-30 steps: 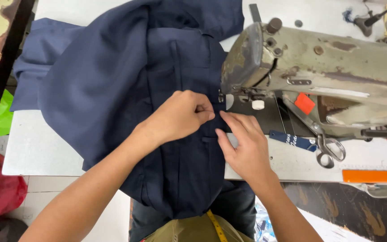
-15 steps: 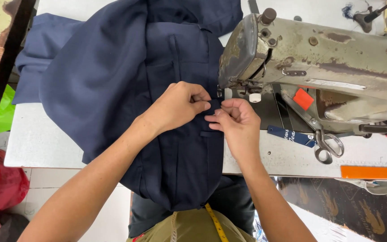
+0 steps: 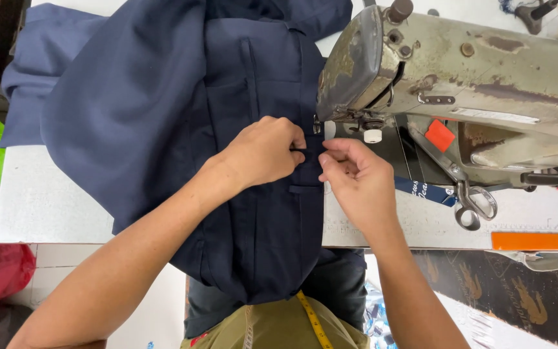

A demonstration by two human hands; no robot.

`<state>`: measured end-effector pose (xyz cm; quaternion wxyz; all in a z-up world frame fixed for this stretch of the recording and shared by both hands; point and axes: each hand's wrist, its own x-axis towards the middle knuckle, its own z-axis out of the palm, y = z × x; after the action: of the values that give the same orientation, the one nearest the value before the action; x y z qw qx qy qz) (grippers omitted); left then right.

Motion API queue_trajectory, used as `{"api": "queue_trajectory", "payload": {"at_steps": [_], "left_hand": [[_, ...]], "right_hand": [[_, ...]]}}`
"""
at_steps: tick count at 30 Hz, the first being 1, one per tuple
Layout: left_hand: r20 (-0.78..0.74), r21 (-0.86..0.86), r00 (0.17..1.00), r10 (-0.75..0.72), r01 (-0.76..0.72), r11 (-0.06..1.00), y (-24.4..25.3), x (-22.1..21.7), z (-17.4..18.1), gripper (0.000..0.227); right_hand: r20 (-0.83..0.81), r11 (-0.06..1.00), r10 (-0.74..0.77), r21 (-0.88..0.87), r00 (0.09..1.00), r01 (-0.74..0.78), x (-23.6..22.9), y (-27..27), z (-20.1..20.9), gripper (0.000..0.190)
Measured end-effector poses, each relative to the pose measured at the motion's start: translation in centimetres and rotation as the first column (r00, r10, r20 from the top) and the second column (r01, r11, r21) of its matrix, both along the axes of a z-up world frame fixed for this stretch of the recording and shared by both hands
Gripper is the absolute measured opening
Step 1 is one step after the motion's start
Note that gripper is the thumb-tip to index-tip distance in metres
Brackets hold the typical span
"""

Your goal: Attaching belt loops to trousers and handles to a bag using an industrial sewing machine.

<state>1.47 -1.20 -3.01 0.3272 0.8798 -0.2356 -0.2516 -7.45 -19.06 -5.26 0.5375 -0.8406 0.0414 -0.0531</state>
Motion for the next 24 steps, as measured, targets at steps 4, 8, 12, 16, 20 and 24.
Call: {"api": "queue_trajectory", "payload": {"at_steps": [4,8,12,16,20,24], "left_hand": [[0.097,0.015,0.995,-0.033,0.031,0.999,-0.1,-0.2,-0.3,0.027],[0.090,0.002,0.996,0.005,-0.005,1.000,1.0,-1.3,3.1,0.035],[0.044,-0.003,0.998,0.041,-0.041,0.999,2.3,-1.5,4.0,0.029],[-0.036,-0.116,0.993,0.116,-0.119,0.986,3.0,-1.8,5.1,0.037],[0.009,-0.025,0.996,0.089,-0.089,0.996,2.7,-1.8,4.1,0.032],[0.015,-0.063,0.995,0.098,-0.097,0.993,2.5,-2.1,4.8,0.030]], "right_hand": [[0.119,0.998,-0.006,-0.061,0.993,0.014,0.3,0.3,-0.9,0.020],[0.194,0.999,-0.013,-0.042,0.981,0.022,0.5,0.8,-1.2,0.017],[0.196,0.996,-0.009,-0.084,0.981,0.026,0.5,0.4,-1.9,0.014],[0.153,1.000,-0.024,-0.004,0.988,0.025,0.6,0.1,-2.2,0.012],[0.168,1.000,0.000,-0.025,0.986,0.004,0.6,0.3,-1.9,0.012],[0.174,1.000,-0.006,-0.018,0.985,0.009,0.5,0.5,-1.5,0.012]]}}
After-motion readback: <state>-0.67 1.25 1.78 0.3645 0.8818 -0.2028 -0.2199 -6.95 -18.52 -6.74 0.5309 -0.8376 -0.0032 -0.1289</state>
